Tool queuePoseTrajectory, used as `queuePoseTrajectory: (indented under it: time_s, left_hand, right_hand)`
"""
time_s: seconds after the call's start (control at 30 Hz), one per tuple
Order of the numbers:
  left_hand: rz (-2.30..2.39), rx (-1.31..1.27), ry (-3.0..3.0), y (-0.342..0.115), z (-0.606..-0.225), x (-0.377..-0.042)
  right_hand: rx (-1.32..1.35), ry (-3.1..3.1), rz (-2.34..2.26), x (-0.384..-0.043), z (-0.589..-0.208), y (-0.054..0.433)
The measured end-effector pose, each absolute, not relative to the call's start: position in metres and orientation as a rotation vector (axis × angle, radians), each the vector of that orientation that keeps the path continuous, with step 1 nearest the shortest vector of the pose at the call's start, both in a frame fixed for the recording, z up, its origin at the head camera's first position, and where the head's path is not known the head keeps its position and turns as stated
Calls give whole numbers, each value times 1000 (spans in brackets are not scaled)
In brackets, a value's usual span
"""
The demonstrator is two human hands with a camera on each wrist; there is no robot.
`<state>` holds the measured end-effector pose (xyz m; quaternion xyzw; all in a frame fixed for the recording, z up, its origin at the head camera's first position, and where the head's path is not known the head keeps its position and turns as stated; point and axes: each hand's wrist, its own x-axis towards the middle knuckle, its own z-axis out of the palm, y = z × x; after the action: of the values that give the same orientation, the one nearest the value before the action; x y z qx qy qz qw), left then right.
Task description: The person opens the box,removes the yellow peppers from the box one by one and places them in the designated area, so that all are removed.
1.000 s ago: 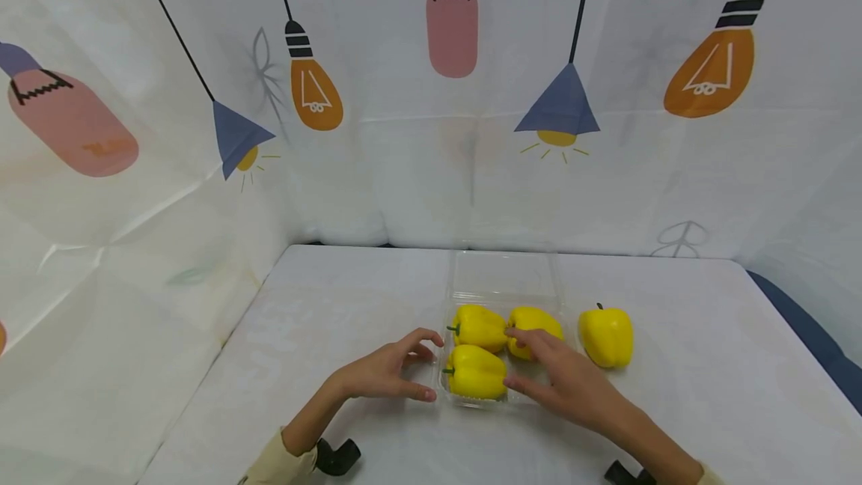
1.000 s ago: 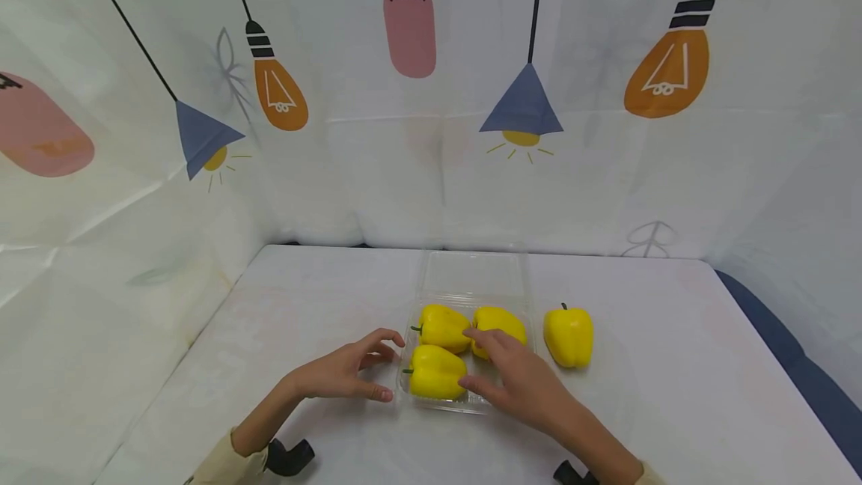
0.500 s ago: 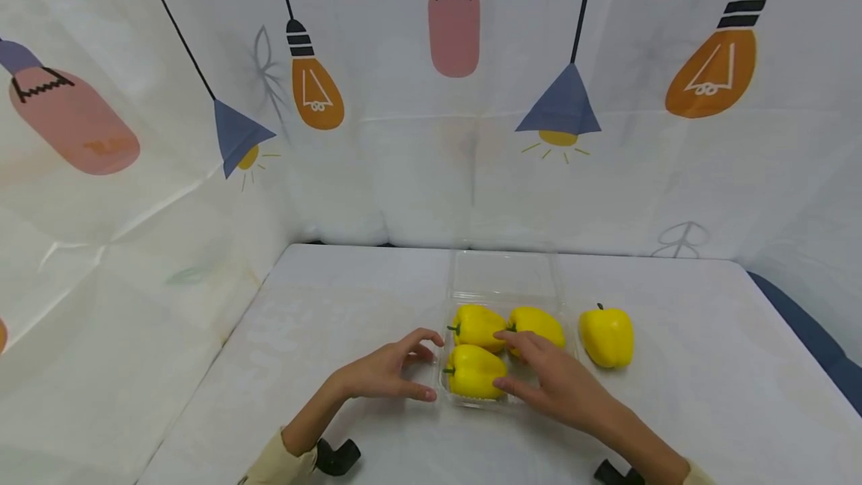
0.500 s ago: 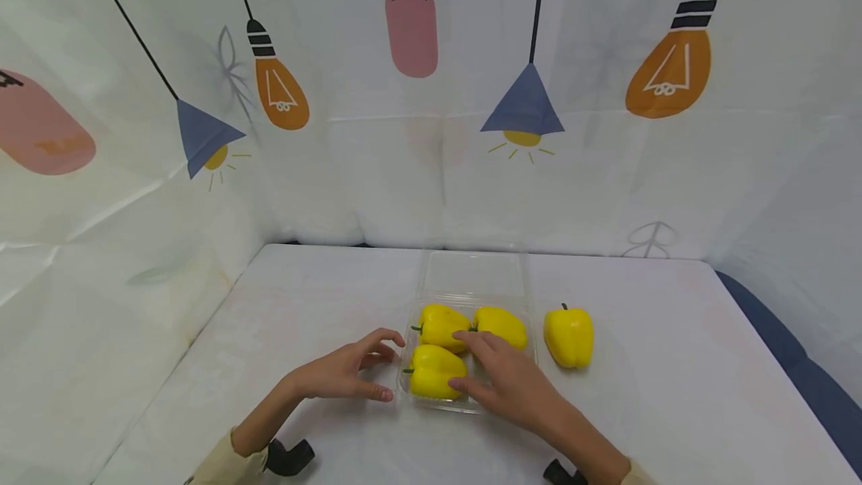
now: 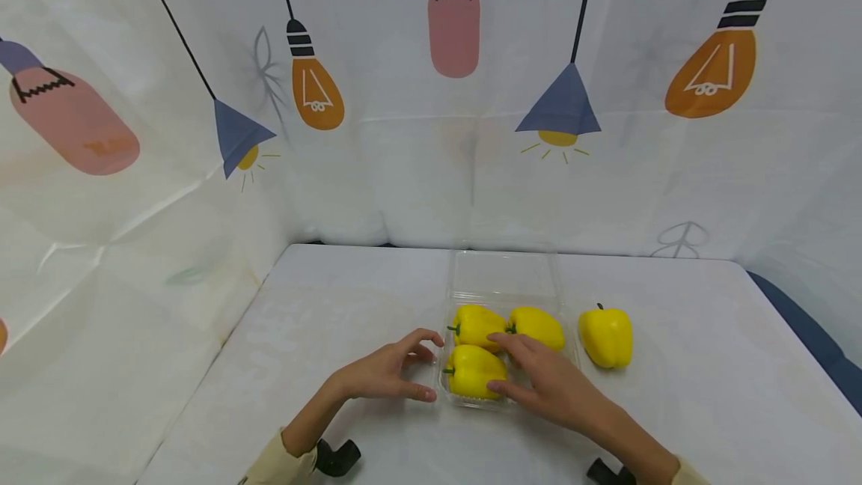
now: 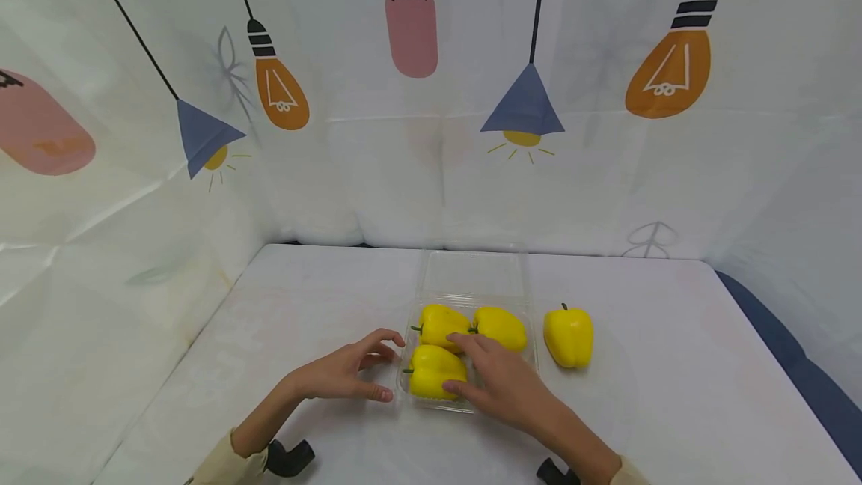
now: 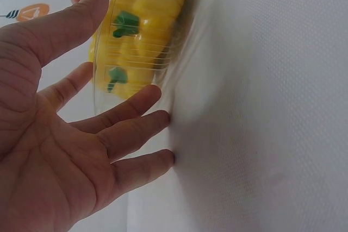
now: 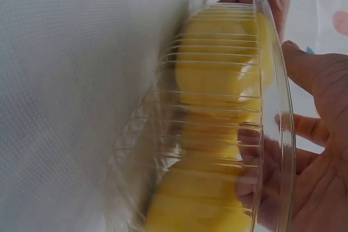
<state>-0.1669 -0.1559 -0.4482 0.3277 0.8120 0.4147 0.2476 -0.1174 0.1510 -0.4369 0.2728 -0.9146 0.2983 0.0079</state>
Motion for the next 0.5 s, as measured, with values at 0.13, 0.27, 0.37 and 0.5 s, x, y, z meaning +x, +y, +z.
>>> queuePoseTrajectory:
  time_s: [0.13,0.27,0.37,0.5]
  left_hand:
    - [1130,893,2215,-156,-448,-166]
    - [1132,889,2215,-156,-447,-166]
    - [1135,892,2213,-156,-448,-166]
    - [1141,895,2209,-156,-448,-166]
  right_hand:
    - [863,-2861,929,-117,-438,149]
    - [880,-2846,922,-118,-439,148]
    - [887,-2852,912,-118,-439,146]
    - [903,-2860,890,-119,-440,144]
